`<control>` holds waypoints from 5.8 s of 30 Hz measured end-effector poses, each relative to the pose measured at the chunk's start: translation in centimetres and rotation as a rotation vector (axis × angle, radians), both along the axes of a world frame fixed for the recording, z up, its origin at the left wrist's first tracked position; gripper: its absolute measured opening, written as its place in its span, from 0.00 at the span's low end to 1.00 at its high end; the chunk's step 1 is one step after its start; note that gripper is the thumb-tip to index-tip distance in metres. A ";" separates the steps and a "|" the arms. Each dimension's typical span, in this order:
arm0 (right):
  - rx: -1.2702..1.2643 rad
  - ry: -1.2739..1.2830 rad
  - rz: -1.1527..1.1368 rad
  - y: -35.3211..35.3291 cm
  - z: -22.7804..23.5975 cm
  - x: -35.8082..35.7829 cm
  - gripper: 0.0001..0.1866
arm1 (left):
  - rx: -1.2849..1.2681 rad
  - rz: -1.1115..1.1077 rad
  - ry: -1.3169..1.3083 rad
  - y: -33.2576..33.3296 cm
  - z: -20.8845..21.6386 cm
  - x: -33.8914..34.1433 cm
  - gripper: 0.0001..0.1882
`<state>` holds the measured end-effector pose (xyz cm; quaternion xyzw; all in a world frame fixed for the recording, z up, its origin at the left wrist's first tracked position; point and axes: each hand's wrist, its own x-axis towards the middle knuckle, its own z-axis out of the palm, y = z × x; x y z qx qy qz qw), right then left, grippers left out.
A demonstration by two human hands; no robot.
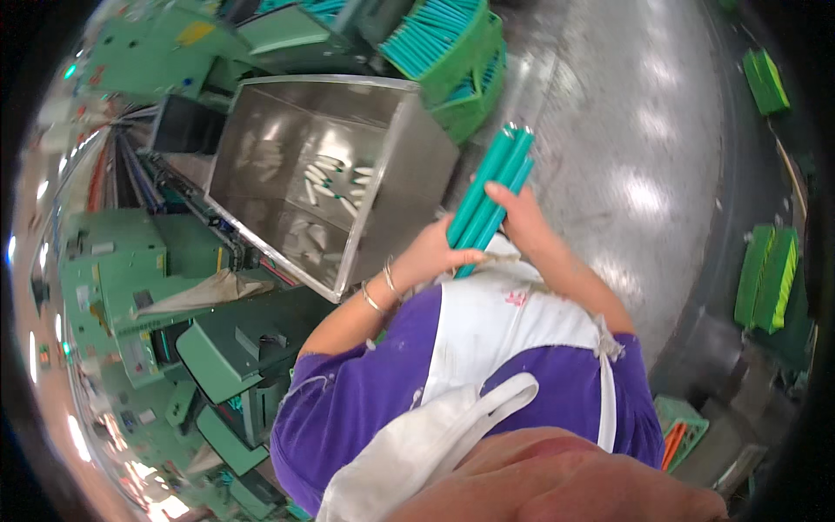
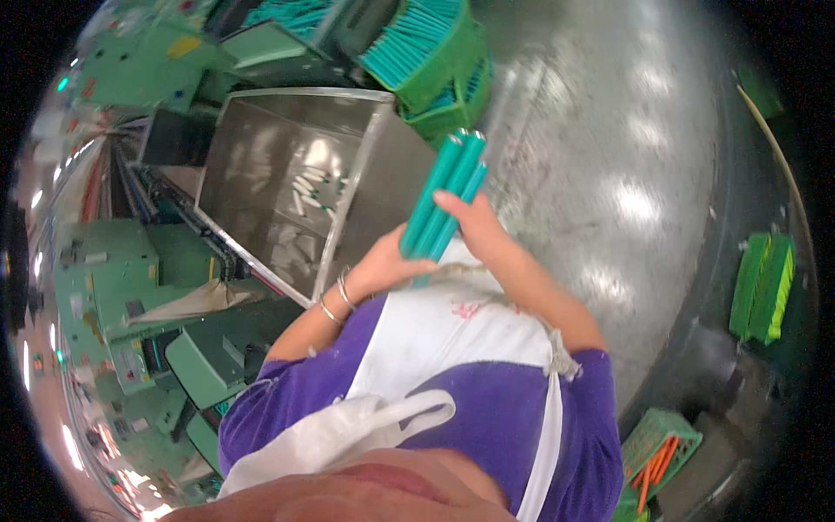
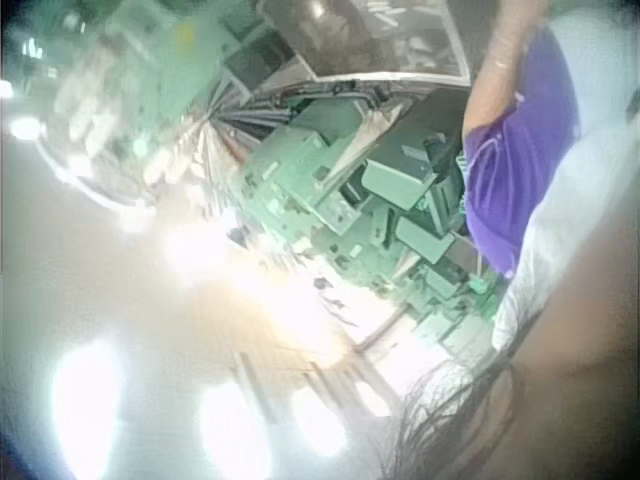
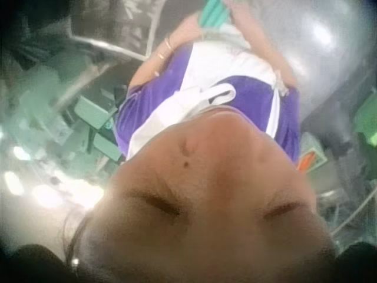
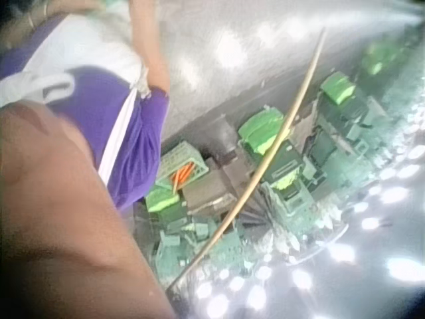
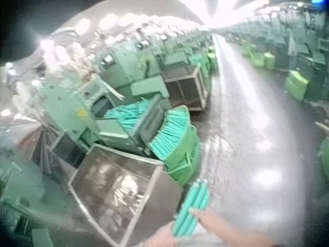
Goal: The person walks along a textile machine and replaces empty spools with new ones. They remove empty spools from the machine, place them in a bin, and then install new spools from a nearby container. The person repeats this process for multiple spools along the machine.
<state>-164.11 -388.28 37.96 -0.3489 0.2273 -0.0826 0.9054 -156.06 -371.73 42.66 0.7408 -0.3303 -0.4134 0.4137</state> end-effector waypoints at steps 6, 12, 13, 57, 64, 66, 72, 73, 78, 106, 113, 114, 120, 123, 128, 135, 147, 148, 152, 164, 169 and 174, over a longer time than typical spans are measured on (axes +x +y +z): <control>-0.265 0.100 -0.160 -19.1 -3.9 4.0 0.20 | -0.036 0.147 0.382 -17.7 -5.3 6.7 0.13; -0.430 0.533 -0.882 -41.1 -2.7 -1.0 0.15 | -0.054 0.190 0.504 -36.4 -2.4 16.2 0.13; -0.470 0.578 -0.895 -43.3 -2.6 -2.3 0.14 | -0.112 0.193 0.513 -39.3 -1.5 17.7 0.13; -1.216 -0.611 1.356 -104.7 -7.2 116.8 0.36 | 0.124 0.885 -0.254 -95.4 -0.2 104.9 0.19; 0.229 -0.001 0.838 -90.6 2.7 139.0 0.19 | 0.648 0.622 -0.680 -95.2 5.6 121.2 0.15; 0.085 -0.183 0.860 -88.4 3.1 144.4 0.14 | 0.827 0.291 -0.854 -88.4 10.2 126.9 0.12; -0.091 -0.047 0.926 -86.5 -2.4 156.7 0.14 | 1.156 0.909 -0.913 -50.5 10.7 132.0 0.17; -0.129 0.018 0.887 -86.0 -3.4 158.3 0.15 | 1.468 0.862 -0.488 -45.5 7.8 131.9 0.23; -0.048 0.276 0.707 -82.5 -4.5 165.1 0.15 | 1.544 0.915 0.133 -35.6 -8.4 128.1 0.39; -0.022 0.220 1.341 -48.6 -14.0 250.7 0.09 | 1.265 1.789 0.683 -29.4 -20.1 189.6 0.17; -0.209 0.115 1.422 -40.2 -12.8 273.3 0.10 | 0.683 2.128 0.485 -21.7 -23.4 222.3 0.19; -0.524 -0.129 1.663 -39.0 -12.8 275.4 0.18 | 0.551 2.179 0.385 -19.8 -21.9 228.9 0.20; -0.691 -0.323 1.747 -31.3 -14.6 291.2 0.24 | -0.480 1.846 0.057 -9.7 -13.1 269.1 0.12; -0.592 -0.421 1.735 -28.9 -13.7 304.4 0.27 | -0.512 1.535 0.133 -9.5 -11.9 280.8 0.10; -0.306 -0.482 1.749 -25.9 -9.4 322.9 0.30 | -0.421 1.384 0.301 -9.4 -14.0 294.6 0.12; -1.502 -0.824 1.911 -18.5 -16.9 341.7 0.21 | -0.145 0.862 0.334 -0.5 -24.0 314.6 0.15; -1.472 -0.903 1.602 5.7 -9.0 377.4 0.18 | 0.622 0.324 -0.542 18.2 -28.7 356.1 0.19; -1.376 -0.813 1.566 8.2 -8.0 379.6 0.16 | 0.694 0.329 -0.456 19.0 -27.9 359.1 0.16; -1.244 -0.839 1.490 16.7 -6.4 389.9 0.16 | 0.690 0.297 -0.278 23.5 -25.9 368.9 0.16; -1.053 -1.637 0.947 46.0 22.5 438.5 0.08 | 0.378 0.637 0.089 40.5 -24.2 394.5 0.21; -1.272 -1.635 0.433 62.9 38.8 451.9 0.11 | 0.605 0.786 0.018 45.3 -27.2 404.1 0.17; -0.916 -1.409 0.374 76.9 51.9 462.7 0.23 | 0.547 0.581 -0.226 56.9 -25.9 415.1 0.34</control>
